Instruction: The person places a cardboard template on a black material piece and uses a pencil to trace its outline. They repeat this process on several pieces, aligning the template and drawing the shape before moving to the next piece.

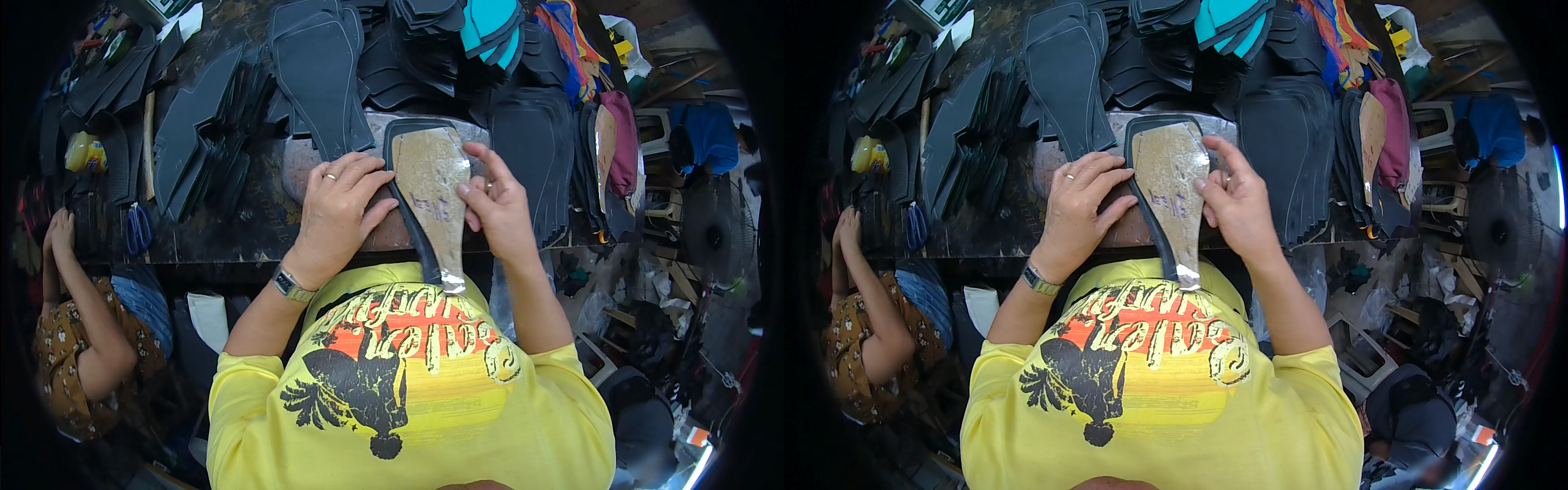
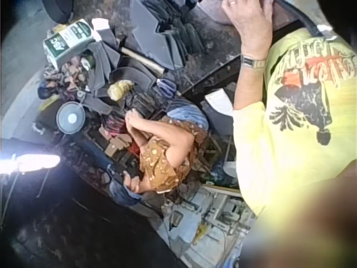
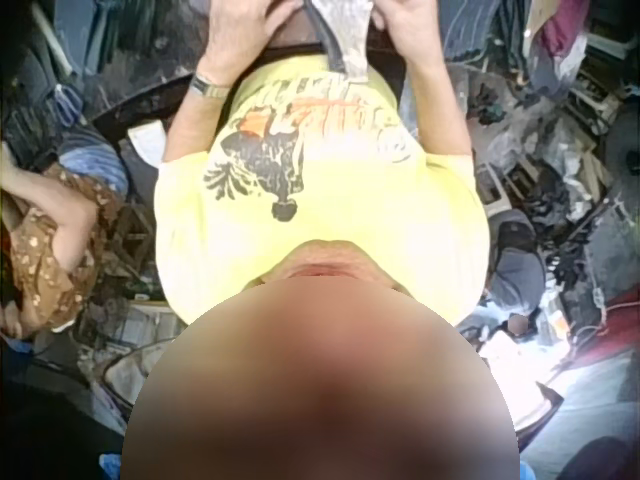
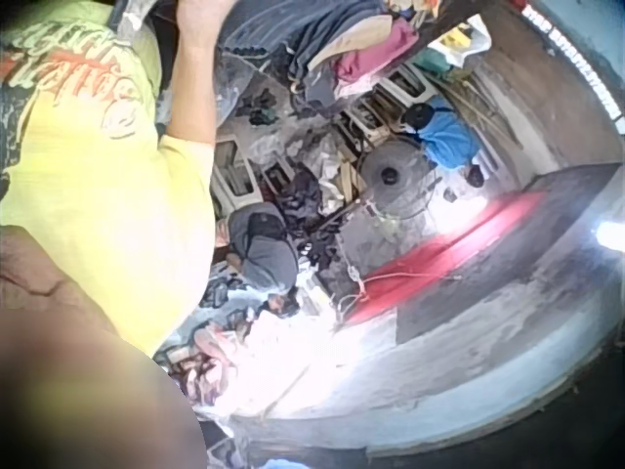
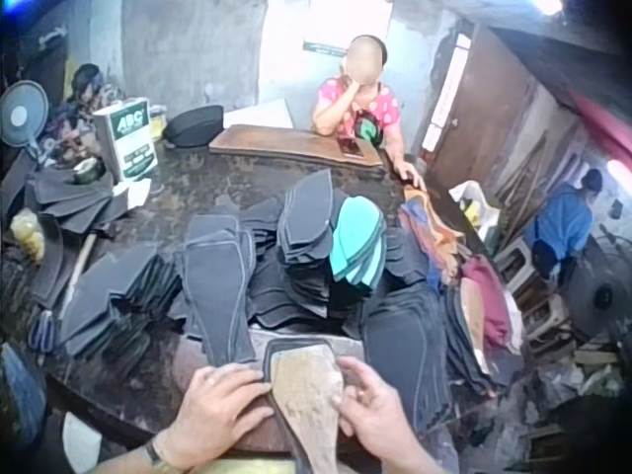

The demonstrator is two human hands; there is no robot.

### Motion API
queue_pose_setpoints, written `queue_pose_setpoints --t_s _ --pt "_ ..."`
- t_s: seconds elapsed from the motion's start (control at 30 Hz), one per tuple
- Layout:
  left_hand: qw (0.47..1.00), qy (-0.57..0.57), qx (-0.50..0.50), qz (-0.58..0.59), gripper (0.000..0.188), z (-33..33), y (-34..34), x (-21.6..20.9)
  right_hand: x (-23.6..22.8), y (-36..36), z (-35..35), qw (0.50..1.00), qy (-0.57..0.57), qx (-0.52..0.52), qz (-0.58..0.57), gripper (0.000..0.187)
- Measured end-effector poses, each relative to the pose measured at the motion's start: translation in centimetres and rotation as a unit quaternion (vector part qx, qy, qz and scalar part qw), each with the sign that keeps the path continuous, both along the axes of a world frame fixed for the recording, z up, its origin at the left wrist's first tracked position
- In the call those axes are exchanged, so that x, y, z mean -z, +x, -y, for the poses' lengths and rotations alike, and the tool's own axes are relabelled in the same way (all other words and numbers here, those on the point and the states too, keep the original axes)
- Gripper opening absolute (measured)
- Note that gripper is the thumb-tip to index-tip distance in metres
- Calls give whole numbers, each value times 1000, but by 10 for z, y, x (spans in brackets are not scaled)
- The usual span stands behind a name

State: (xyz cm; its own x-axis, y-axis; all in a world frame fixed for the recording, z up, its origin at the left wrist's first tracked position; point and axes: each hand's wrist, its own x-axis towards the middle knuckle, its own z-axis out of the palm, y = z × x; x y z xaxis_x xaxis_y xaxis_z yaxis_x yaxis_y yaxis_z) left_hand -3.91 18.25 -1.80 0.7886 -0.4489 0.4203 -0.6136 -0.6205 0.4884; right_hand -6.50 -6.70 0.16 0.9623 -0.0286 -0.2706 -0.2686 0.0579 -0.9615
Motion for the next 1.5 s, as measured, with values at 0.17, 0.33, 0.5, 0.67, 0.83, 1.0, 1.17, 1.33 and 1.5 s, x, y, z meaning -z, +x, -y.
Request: queue_pose_setpoints --t_s 0.17,0.33,0.5,0.67,0.83,1.0,1.17,1.33,1.5 --pt "999 -22 -35 -15 36 14 -3 6 5 7 -6 979 -198 -4 47 49" --pt "998 -23 -12 -59 40 10 1 1 0 13 -1 977 -209 -18 42 46" --pt "997 -11 -11 -73 53 10 2 -3 -2 24 -5 972 -227 -29 47 46" --pt "997 29 -2 -74 66 8 1 -4 -5 25 -8 953 -295 -55 49 45" --pt "997 40 1 -61 65 10 1 -3 -5 25 -6 957 -283 -60 29 45" --pt "995 58 13 -75 68 9 4 -5 -3 27 -6 955 -290 -60 28 46" --pt "995 59 13 -77 68 9 4 -6 -7 24 -7 951 -300 -69 32 46" --pt "995 62 8 -72 68 9 4 -5 -11 26 -10 944 -317 -76 53 48" --pt "995 66 7 -76 68 9 5 -5 -13 26 -9 940 -328 -81 35 47"
